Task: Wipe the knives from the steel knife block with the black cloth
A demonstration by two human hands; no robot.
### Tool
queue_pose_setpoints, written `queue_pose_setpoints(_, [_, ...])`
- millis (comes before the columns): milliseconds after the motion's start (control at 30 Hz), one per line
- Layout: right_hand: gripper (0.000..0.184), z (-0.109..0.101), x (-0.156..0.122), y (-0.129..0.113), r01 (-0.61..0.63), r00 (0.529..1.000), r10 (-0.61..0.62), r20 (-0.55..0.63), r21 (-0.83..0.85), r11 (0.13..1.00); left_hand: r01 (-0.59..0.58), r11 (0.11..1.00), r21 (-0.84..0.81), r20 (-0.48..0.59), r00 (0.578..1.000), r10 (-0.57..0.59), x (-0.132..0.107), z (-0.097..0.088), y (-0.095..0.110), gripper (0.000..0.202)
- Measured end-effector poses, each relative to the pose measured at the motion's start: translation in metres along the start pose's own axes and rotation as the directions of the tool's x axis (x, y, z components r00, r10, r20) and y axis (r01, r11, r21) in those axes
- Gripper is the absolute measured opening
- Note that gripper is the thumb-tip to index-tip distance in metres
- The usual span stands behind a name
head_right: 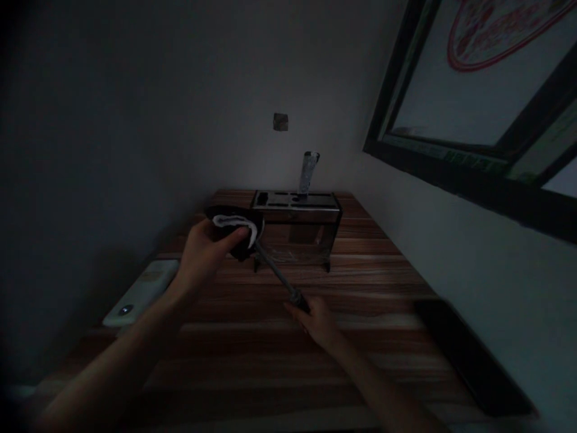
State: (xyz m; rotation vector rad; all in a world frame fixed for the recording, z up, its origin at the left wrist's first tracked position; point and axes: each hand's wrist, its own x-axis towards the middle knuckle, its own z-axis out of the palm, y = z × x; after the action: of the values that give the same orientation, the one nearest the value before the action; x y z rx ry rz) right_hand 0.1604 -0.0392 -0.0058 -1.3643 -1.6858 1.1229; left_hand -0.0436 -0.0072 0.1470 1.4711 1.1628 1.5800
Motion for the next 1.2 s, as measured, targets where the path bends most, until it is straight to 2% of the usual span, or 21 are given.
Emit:
queue_pose_setpoints(167, [0.039,-0.001,0.0,-0.002,-0.03,1.0,0.03,-0.007,0.042,0.999,0.071,0.997,0.02,0.165,0.983,-0.074,-0.015,0.024,-0.02,0.031])
queue_pose_setpoints(367, [0.026,-0.002,0.001,-0.003,0.002,0.999,0.001,-0.036,0.061,0.998,0.085,0.996,0.041,0.361,0.928,-0.094,-0.046,0.055,-0.066,0.028])
queue_pose_setpoints(467, [0.013,-0.003,0.001,-0.001,0.024,0.998,-0.02,-0.053,0.061,0.998,0.09,0.99,0.109,0.356,0.926,-0.124,-0.058,0.063,-0.08,0.028])
queue_pose_setpoints(567, [0.007,-0.004,0.001,0.0,0.034,0.998,-0.031,-0.054,0.047,0.998,0.09,0.988,0.128,0.367,0.921,-0.131,-0.06,0.064,-0.083,0.029])
queue_pose_setpoints(800, [0.007,-0.004,0.002,0.001,0.032,0.998,-0.031,-0.058,0.028,0.999,0.051,0.987,0.153,0.388,0.915,-0.107,-0.054,0.061,-0.076,0.028])
queue_pose_setpoints(1000, [0.004,-0.004,0.002,0.001,0.017,0.999,-0.015,-0.045,0.04,0.999,0.024,0.976,0.216,0.395,0.912,-0.11,-0.048,0.057,-0.077,0.033])
queue_pose_setpoints(1200, [0.015,-0.003,0.003,-0.001,0.002,0.999,-0.001,-0.042,0.032,0.999,-0.021,0.971,0.237,0.402,0.912,-0.079,-0.039,0.05,-0.07,0.031])
